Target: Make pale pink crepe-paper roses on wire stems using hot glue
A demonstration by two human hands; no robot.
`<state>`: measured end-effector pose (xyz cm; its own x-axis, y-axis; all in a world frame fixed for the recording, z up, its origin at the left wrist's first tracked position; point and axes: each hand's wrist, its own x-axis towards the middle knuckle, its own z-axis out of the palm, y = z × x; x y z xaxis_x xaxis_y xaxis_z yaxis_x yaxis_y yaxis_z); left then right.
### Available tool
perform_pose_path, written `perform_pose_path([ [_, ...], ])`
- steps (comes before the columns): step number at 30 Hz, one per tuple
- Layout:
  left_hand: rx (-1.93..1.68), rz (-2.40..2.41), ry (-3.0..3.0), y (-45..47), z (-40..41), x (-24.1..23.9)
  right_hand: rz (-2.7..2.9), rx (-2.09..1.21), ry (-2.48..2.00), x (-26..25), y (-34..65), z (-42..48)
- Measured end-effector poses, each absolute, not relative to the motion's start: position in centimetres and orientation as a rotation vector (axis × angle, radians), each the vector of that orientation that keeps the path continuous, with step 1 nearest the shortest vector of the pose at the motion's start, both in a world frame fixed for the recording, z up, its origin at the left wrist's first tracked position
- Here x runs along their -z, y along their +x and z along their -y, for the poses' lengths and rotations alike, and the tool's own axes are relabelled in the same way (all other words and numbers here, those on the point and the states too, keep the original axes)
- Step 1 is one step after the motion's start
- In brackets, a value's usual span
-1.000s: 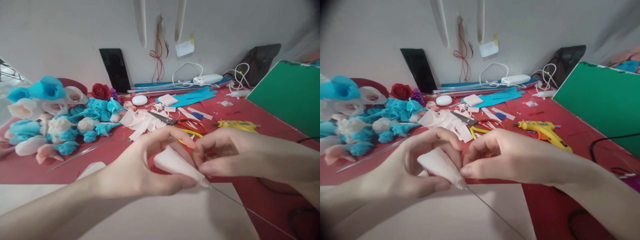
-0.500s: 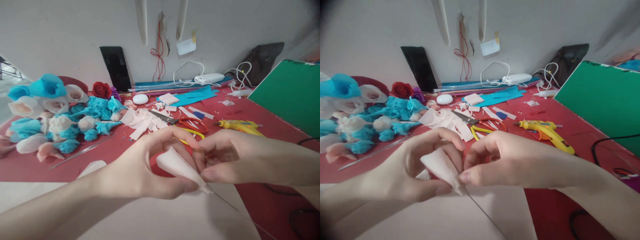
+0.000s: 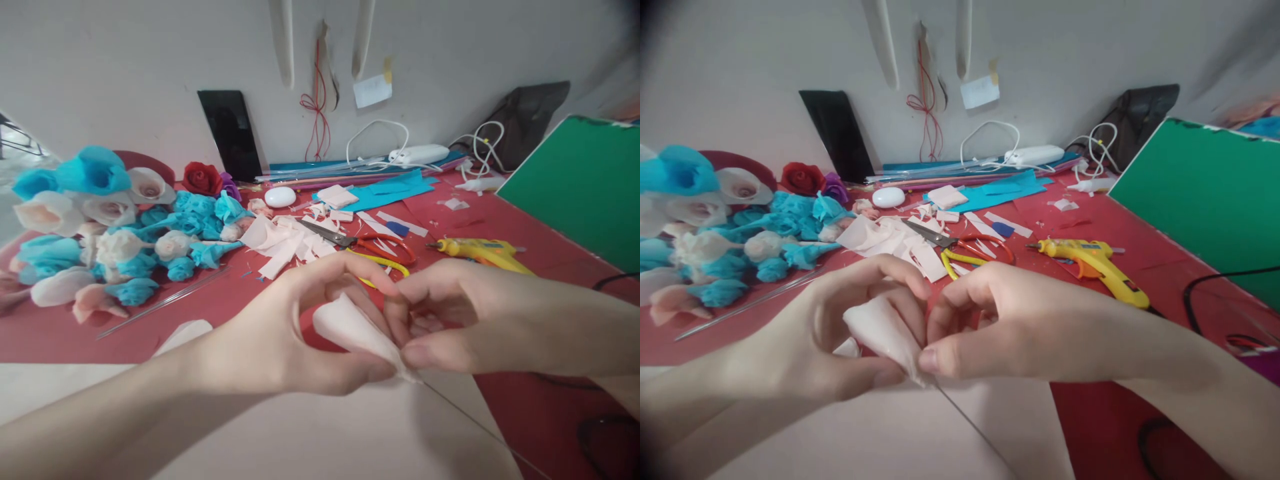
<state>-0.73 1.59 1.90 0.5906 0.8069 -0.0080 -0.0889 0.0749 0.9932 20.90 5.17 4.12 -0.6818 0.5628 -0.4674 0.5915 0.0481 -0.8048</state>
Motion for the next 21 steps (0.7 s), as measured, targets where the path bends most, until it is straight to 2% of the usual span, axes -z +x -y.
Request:
perform_pose_path([
  [14,-0.765,-0.725,1.516,-1.0,-1.8,-2.0,-2.17,1.89,1.267,-4.6,19.6,-5.0],
  [21,-0.741,-0.717,1.484,-1.0,-1.7,-2.0,-2.191,1.833,1.316,-4.8,19.3,-4.9],
])
